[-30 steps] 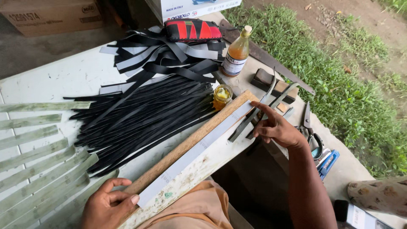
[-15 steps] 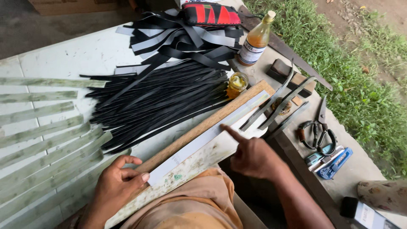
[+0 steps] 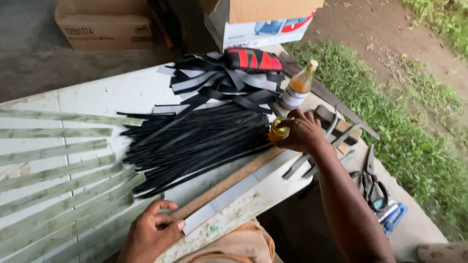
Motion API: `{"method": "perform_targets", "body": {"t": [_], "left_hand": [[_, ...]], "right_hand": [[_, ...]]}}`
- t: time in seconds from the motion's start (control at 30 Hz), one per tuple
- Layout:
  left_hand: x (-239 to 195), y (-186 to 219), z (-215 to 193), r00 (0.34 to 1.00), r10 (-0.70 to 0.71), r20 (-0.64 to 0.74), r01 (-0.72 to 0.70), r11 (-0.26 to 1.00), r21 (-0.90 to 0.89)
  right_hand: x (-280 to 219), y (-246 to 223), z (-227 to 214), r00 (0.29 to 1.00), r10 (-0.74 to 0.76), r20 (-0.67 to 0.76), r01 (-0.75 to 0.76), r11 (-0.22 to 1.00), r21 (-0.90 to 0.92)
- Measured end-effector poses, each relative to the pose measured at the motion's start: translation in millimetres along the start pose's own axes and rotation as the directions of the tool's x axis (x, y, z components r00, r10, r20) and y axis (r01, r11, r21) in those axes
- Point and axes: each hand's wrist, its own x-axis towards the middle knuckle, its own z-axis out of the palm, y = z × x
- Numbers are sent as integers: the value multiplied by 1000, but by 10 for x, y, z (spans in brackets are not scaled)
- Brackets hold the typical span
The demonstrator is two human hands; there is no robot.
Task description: The person repeatedly applies a yellow substance from a small jar onto long, thin strips using a small brush. They work on a white table outdoors, with piles of black and white strips and cardboard boxes nearby.
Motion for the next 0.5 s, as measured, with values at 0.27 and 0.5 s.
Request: {"method": "perform_targets", "body": {"t": [0.27, 0.5], "left_hand": [[148, -155, -19, 992, -122, -22, 124, 988, 90], [-7, 229, 47, 985, -169, -28, 171, 981, 94]], "right_hand": [[295, -232, -110, 921, 107, 375, -62, 990, -129], [-8, 47, -252, 992, -22, 127, 13, 997, 78]]}}
